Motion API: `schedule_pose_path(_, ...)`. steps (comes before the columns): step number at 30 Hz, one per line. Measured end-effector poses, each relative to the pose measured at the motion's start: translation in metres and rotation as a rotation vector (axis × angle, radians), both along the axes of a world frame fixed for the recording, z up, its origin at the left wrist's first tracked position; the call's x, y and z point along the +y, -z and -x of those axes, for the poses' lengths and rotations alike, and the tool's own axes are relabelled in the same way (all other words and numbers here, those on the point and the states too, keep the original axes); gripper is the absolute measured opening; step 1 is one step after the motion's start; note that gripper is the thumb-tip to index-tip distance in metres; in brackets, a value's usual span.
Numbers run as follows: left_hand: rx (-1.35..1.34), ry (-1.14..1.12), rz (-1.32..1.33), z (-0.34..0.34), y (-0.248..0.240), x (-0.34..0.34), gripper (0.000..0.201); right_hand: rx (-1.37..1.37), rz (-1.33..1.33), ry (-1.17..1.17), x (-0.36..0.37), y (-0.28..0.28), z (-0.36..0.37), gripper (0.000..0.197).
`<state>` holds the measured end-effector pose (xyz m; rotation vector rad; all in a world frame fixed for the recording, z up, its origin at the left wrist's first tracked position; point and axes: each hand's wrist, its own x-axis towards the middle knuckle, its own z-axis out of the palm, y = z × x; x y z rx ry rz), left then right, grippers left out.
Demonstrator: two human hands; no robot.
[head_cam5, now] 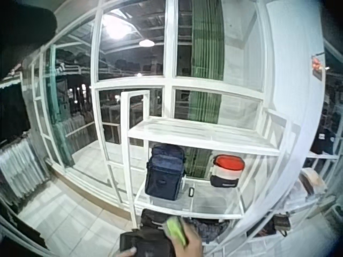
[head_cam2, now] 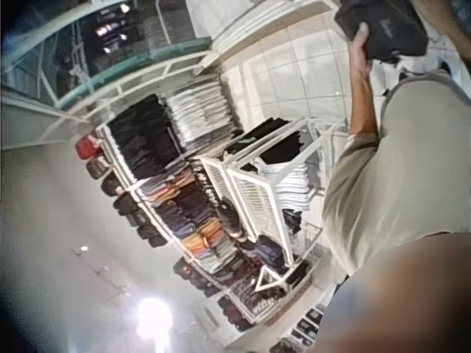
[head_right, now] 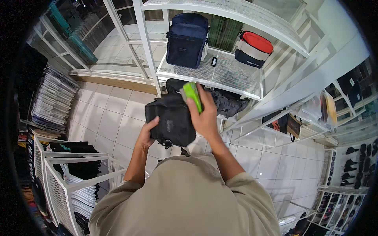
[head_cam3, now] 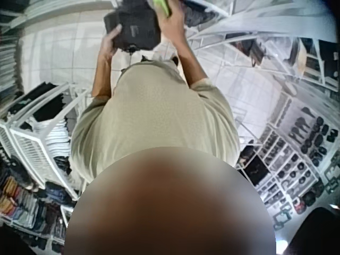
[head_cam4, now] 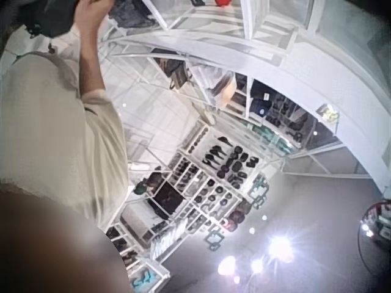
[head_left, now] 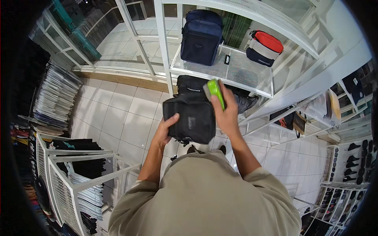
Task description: Cleaning and dusting merchandise bags on a display shelf in a clothing store.
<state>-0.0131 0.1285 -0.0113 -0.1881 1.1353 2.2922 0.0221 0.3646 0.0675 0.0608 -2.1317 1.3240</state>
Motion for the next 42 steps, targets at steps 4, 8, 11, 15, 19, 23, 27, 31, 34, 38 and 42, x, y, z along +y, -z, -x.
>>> schedule_pose_path(4, 0.142, -0.046, 0.149, 0.005, -0.013, 0.011, 0.06, -0.001, -0.019, 0.024, 0.002, 0.013, 0.011, 0.057)
schedule_pose_path(8, -0.021, -0.243, -0.193, 0.016, -0.017, 0.002, 0.064, -0.122, 0.102, -0.16, -0.013, 0.038, -0.042, 0.06)
schedule_pose_path(11, 0.015, 0.074, 0.072, 0.01, -0.009, 0.001, 0.065, 0.035, 0.074, -0.03, 0.009, 0.03, -0.014, 0.056)
schedule_pose_path(15, -0.067, 0.045, -0.073, 0.011, -0.005, 0.017, 0.057, -0.009, 0.042, -0.032, 0.019, 0.01, 0.01, 0.058)
schedule_pose_path(19, -0.166, -0.085, -0.2, 0.024, -0.008, 0.008, 0.051, -0.136, 0.126, -0.224, -0.003, 0.023, -0.037, 0.064)
schedule_pose_path(23, -0.202, 0.066, -0.173, 0.019, 0.008, -0.001, 0.05, -0.051, 0.245, -0.126, 0.024, 0.0, -0.021, 0.061)
schedule_pose_path(27, -0.149, -0.033, -0.133, 0.009, -0.002, 0.015, 0.053, -0.049, -0.14, -0.132, 0.014, -0.004, 0.008, 0.069)
schedule_pose_path(31, -0.152, -0.123, -0.184, 0.019, -0.007, 0.003, 0.052, -0.052, -0.091, -0.365, 0.005, -0.006, -0.037, 0.073)
schedule_pose_path(34, -0.142, -0.04, -0.123, 0.021, 0.001, -0.009, 0.051, -0.005, -0.126, -0.27, 0.011, -0.004, -0.029, 0.074)
schedule_pose_path(38, -0.108, -0.069, -0.071, 0.015, -0.017, -0.004, 0.049, -0.128, 0.124, -0.277, 0.008, -0.007, 0.005, 0.071)
schedule_pose_path(42, -0.074, -0.22, -0.18, 0.026, -0.019, -0.012, 0.052, -0.139, -0.053, -0.454, -0.004, 0.003, -0.038, 0.067)
